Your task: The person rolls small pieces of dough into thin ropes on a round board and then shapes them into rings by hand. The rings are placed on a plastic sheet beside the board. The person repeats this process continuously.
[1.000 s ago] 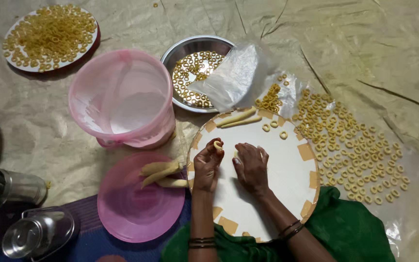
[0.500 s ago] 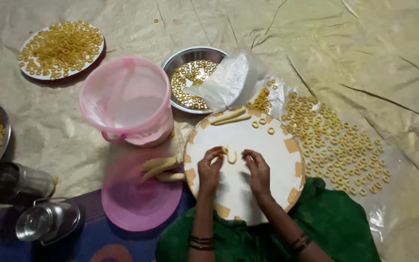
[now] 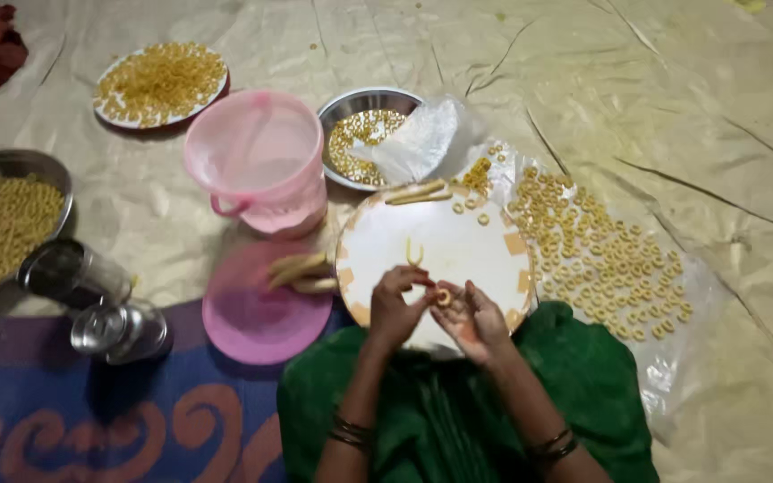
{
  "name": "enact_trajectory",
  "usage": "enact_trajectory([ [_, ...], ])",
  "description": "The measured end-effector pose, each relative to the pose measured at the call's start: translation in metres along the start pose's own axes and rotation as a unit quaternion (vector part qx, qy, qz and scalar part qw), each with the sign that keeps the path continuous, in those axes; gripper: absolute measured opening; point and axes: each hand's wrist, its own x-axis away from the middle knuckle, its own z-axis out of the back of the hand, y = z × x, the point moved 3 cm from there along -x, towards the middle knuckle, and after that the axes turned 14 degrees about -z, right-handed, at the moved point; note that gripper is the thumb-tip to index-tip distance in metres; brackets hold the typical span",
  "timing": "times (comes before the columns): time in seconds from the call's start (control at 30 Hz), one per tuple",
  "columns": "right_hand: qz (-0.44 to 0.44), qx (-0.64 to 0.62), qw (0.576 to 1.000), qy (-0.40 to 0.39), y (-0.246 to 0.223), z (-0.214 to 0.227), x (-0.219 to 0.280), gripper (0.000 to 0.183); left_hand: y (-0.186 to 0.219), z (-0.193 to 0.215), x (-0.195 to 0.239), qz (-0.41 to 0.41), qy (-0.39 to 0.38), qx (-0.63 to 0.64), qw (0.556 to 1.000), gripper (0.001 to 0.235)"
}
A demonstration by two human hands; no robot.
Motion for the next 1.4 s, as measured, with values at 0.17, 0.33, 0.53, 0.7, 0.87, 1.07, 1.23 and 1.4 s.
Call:
enact_trajectory([
  [0.17, 0.051, 0.113, 0.991, 0.046, -0.03, 0.025, 0.042, 0.041, 0.02, 0.027, 0.01, 0.022, -0.007, -0.018, 1.0, 0.019],
  [0.33, 0.123, 0.233, 0.964, 0.038, -0.094, 0.037, 0.106, 0.044, 0.069, 0.053, 0.022, -0.055, -0.118, -0.105, 0.986, 0.041],
  [0.53, 0.2, 0.351, 0.908, 0.111, -0.177, -0.012, 0.199, 0.056, 0.135, 0.073, 0.032, -0.096, -0.199, -0.102, 0.97, 0.058],
  [0.7, 0.214, 0.496, 0.816, 0.206, -0.205, -0.071, 0.237, 0.04, 0.157, 0.08, 0.016, -0.127, -0.217, -0.118, 0.961, 0.061],
  [0.87, 0.191, 0.619, 0.713, 0.268, -0.217, -0.101, 0.225, 0.038, 0.139, 0.072, -0.01, -0.095, -0.247, -0.147, 0.953, 0.06],
  [1.07, 0.121, 0.725, 0.626, 0.261, -0.215, -0.083, 0.178, 0.04, 0.085, 0.046, -0.036, -0.089, -0.331, -0.171, 0.924, 0.061],
  [1.23, 0.128, 0.779, 0.562, 0.246, -0.203, -0.046, 0.124, 0.032, 0.035, 0.031, -0.043, -0.052, -0.345, -0.16, 0.923, 0.06],
  [1.4, 0.132, 0.812, 0.501, 0.27, -0.218, -0.011, 0.054, 0.025, -0.016, 0.029, -0.048, -0.02, -0.297, -0.139, 0.945, 0.052],
])
